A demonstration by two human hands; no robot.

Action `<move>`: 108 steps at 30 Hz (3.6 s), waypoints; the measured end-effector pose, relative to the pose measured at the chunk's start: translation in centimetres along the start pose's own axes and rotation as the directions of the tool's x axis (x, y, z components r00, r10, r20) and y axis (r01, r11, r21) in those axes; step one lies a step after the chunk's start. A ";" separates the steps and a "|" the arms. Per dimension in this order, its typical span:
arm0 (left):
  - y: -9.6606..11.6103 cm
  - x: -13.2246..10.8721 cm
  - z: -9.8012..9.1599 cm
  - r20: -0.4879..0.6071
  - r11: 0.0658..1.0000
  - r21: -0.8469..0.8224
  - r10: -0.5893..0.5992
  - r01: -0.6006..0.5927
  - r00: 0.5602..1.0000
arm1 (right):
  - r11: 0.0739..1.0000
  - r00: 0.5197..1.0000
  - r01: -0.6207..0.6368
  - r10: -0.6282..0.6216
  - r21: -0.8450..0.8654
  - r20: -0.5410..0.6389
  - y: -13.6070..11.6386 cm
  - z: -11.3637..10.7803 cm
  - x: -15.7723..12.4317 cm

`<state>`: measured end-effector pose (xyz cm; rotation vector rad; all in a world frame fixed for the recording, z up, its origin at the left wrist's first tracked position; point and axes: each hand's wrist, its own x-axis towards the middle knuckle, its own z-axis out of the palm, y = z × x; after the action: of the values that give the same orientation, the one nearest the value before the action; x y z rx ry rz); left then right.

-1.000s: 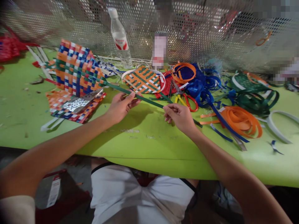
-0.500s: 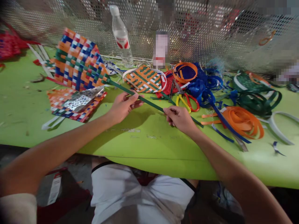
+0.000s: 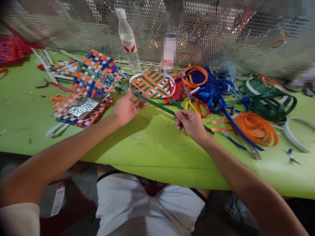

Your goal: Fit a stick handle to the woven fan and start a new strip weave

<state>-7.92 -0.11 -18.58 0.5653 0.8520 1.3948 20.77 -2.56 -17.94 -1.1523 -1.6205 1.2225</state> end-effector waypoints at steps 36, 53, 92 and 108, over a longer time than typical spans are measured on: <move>3.5 1.6 -2.0 0.062 0.989 0.120 0.082 -0.089 0.995 | 0.984 0.994 0.033 -0.014 -0.174 0.108 1.1 -0.3 -0.2; 0.8 1.0 -0.9 -0.012 0.984 0.161 0.073 -0.070 0.997 | 0.873 0.967 0.199 -0.100 -0.446 0.236 -0.6 1.3 -1.8; -1.2 2.2 -1.0 -0.078 0.987 0.129 0.109 -0.099 0.991 | 0.947 0.976 0.069 0.001 -0.314 0.219 -0.3 2.0 -1.7; -0.5 2.2 -1.4 -0.081 0.988 0.097 0.132 -0.124 0.988 | 0.967 0.975 -0.222 0.220 0.127 0.024 0.3 1.2 -1.0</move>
<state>-8.81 1.78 -20.21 0.6423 0.9677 1.5122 19.99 -3.75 -18.57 -1.2710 -1.4245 1.4545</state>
